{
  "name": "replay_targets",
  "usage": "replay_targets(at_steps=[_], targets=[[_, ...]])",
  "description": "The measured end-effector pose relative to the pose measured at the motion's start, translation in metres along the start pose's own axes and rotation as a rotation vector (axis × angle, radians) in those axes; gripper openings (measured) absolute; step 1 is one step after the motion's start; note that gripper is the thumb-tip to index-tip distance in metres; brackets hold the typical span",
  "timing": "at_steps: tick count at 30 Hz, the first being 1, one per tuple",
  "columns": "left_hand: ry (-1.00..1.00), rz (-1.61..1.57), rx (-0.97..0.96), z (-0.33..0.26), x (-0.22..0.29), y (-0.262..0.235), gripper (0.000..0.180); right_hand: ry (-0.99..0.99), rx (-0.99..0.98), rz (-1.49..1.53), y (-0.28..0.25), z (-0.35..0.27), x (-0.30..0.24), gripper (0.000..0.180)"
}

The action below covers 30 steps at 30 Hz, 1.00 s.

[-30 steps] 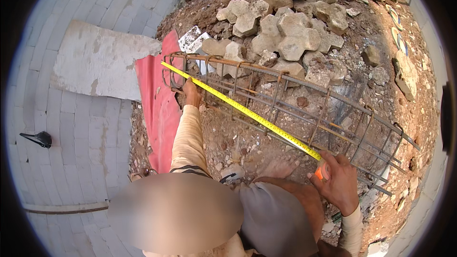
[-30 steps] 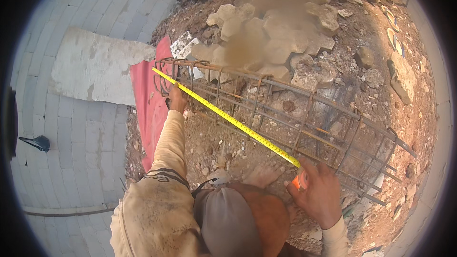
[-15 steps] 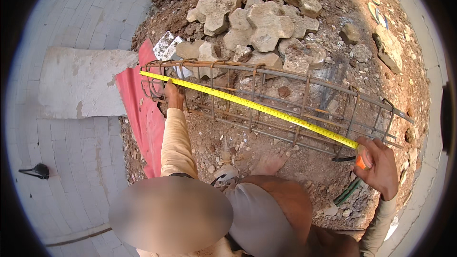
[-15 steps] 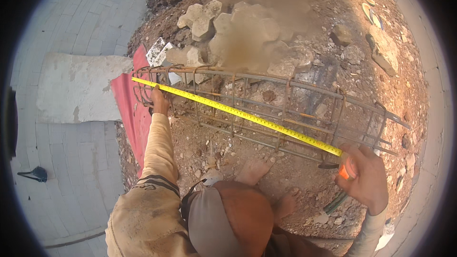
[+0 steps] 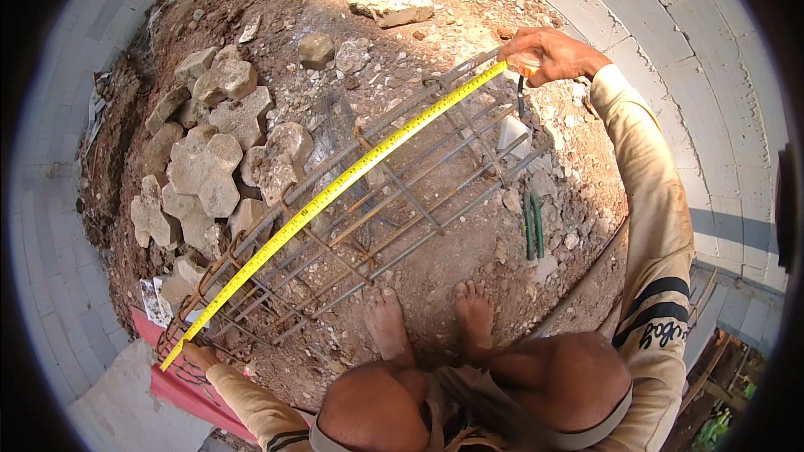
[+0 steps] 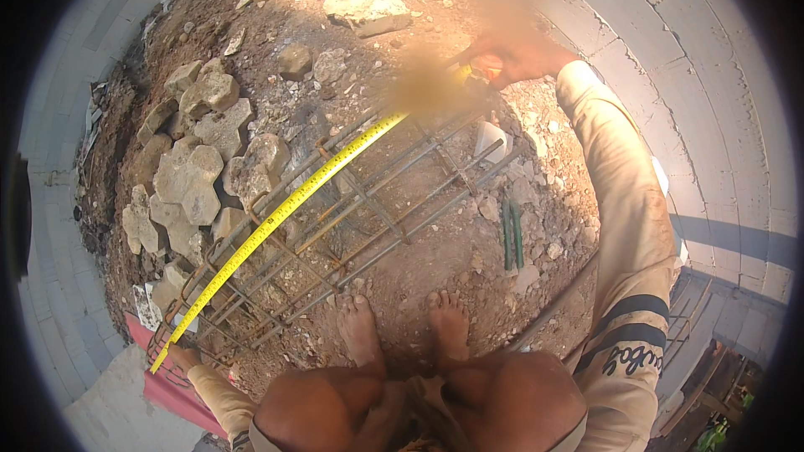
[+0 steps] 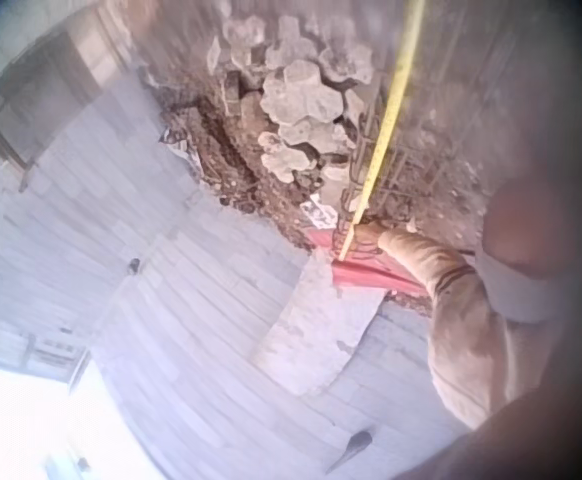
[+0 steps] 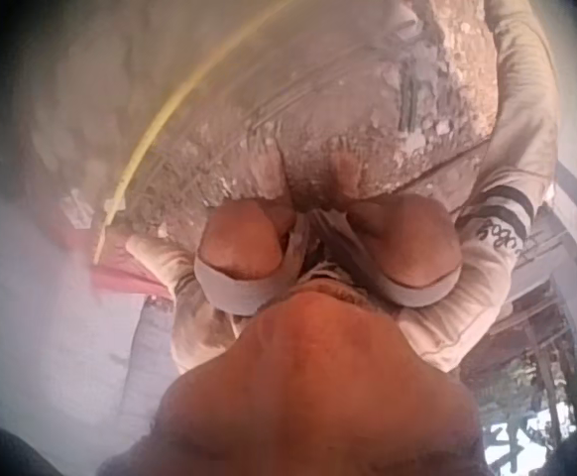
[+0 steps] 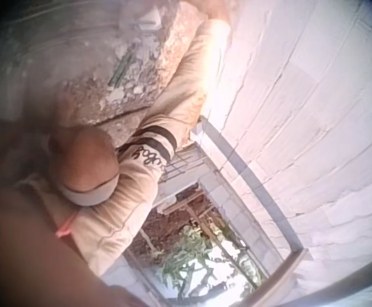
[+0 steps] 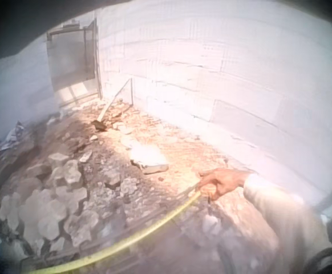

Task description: The person sits on the ground and uses a tape measure to check dimensions of a rebar cage. They then use pliers to twist wire ties around the intersections of the rebar rods to secure the cage structure.

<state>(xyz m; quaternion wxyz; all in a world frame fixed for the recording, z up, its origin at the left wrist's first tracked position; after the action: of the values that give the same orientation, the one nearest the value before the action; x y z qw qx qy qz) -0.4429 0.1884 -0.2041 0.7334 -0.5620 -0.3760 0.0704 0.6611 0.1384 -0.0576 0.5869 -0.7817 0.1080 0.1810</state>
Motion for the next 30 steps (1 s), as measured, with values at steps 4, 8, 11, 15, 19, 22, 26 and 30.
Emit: replay_targets(at_steps=[4,8,11,15,19,22,26,30], targets=[[-0.055,-0.226,0.065,0.0,0.013,-0.008,0.03,-0.011,0.023,-0.001,0.001,0.02,0.002,0.073],[-0.013,-0.177,-0.121,0.011,0.014,-0.009,0.024,-0.027,0.022,-0.049,-0.002,0.019,0.0,0.073],[0.16,-0.183,-0.157,0.006,0.01,-0.022,0.004,-0.074,0.065,-0.058,0.002,0.029,-0.003,0.073],[0.217,-0.328,-0.152,-0.023,0.066,0.008,0.02,0.01,0.049,-0.073,-0.003,0.005,0.007,0.071],[0.393,-0.162,-0.088,-0.037,0.077,0.008,0.02,0.015,0.044,-0.093,-0.01,0.002,0.007,0.072],[0.464,-0.121,-0.057,-0.011,0.059,-0.008,0.012,-0.017,0.014,-0.036,-0.012,0.018,0.007,0.072],[-0.76,-1.1,-0.011,-0.011,-0.034,0.012,0.028,0.051,0.0,0.062,0.002,0.044,0.004,0.069],[-0.578,-1.143,0.035,-0.016,0.058,0.047,0.03,-0.056,0.127,0.183,-0.005,0.0,0.037,0.067]])
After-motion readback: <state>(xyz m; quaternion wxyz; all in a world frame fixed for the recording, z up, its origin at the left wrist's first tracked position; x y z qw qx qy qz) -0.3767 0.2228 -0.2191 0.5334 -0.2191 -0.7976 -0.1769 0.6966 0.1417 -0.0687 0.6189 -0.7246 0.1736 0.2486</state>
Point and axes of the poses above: each hand's wrist, its own z-axis towards the middle knuckle, its own y-axis out of the palm, x = y × z, the point moved 8 cm from there along z, towards the middle knuckle, and after that the axes turned 4 degrees about -y, right-handed, at the moved point
